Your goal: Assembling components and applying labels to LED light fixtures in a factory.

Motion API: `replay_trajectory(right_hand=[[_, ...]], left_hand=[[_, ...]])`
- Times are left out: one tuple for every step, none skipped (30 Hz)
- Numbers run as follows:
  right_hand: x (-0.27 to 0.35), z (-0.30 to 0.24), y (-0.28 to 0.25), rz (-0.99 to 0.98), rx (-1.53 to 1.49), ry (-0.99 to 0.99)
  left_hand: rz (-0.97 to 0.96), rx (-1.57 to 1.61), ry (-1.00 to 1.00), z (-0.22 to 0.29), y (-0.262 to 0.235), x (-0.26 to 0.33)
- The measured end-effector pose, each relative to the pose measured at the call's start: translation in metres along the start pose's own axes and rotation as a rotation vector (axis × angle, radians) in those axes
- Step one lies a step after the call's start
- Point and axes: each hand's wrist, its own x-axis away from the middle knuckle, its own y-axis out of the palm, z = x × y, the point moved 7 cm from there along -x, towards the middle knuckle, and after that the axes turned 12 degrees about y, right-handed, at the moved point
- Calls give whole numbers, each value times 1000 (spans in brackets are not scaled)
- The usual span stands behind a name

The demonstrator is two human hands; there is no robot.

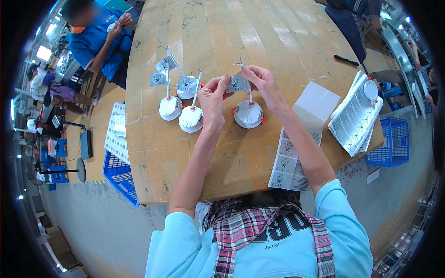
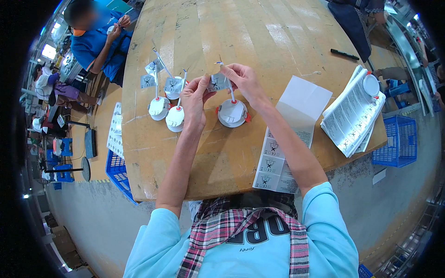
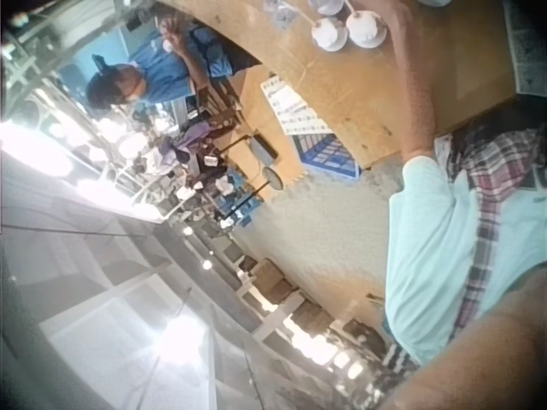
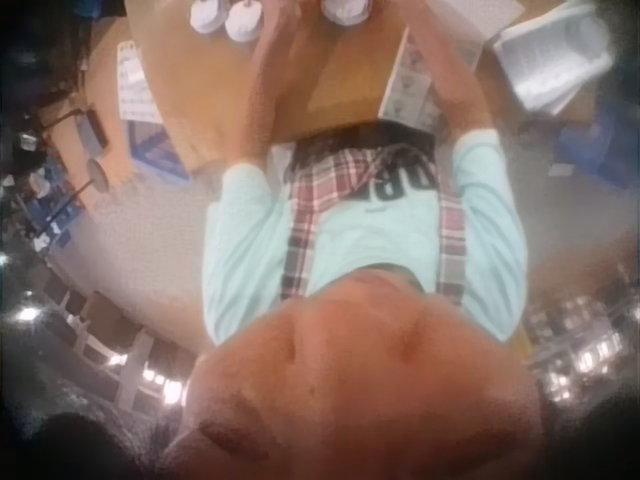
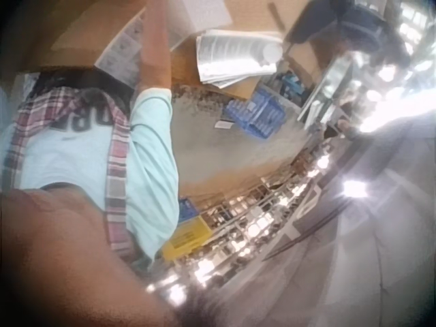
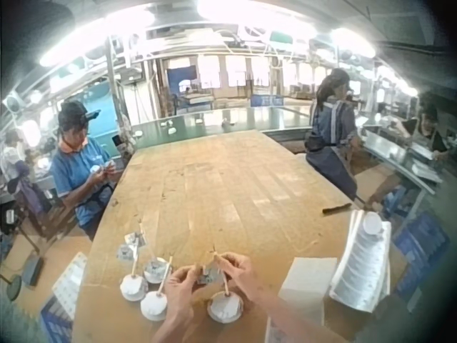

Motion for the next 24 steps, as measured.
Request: replay_trajectory(right_hand=[[-1, 3, 3, -68, -52, 54], [-1, 4, 1, -70, -52, 55], [-1, 3, -1, -57, 25, 16], [0, -1, 0, -43, 103, -24], [2, -3, 0, -44, 103, -23], [3, -5, -1, -28, 132, -14], [5, -7, -1, -12, 160, -4], [5, -6, -1, -13, 161, -3], [5, -5, -1, -4, 173, 6], [4, -3, -1, 3, 186, 14], [2, -1, -2, -2, 187, 15], [-1, 4, -8, 43, 138, 20], [-2, 6, -14, 92, 89, 28], [-2, 8, -17, 93, 91, 30], [-2, 7, -21, 114, 76, 19], [-2, 6, -21, 131, 60, 8], [-2, 6, -20, 129, 61, 10], [-1, 6, -17, 133, 88, 8], [0, 5, -14, 133, 114, 6], [0, 4, -13, 129, 114, 9], [0, 5, -13, 104, 83, 26], [0, 6, -14, 83, 53, 43], [-1, 6, -16, 83, 55, 45], [-2, 8, -16, 53, 45, 57]], left_hand=[[-16, 17, -17, -1, 1, 1], [-13, 16, -17, -1, 1, 1], [-6, 22, -16, -1, 1, 0], [1, 28, -16, 0, 1, 0], [2, 28, -17, -1, 2, 0], [6, 21, 1, 0, 1, 0], [9, 14, 19, 1, 1, 0], [11, 15, 19, 0, 0, 0], [6, 0, 0, -2, -1, 1], [4, -15, -16, -3, -3, 2], [8, -15, -15, -4, -5, 1], [-40, 48, -53, -9, -4, -2], [-92, 113, -95, -9, 0, -2], [-91, 115, -97, -7, 0, -2], [-68, 144, -138, -7, -1, -1], [-41, 172, -177, -6, -2, 1], [-38, 173, -178, -8, -1, 2], [-105, 117, -136, -9, 6, 3], [-169, 59, -94, -9, 10, 4], [-219, 22, -21, -6, 13, 4], [-214, 21, -22, -6, 10, 3], [-228, -6, -21, -6, 8, 2], [-242, -33, -19, -7, 7, 1], [-241, -32, -21, -8, 7, 2]])
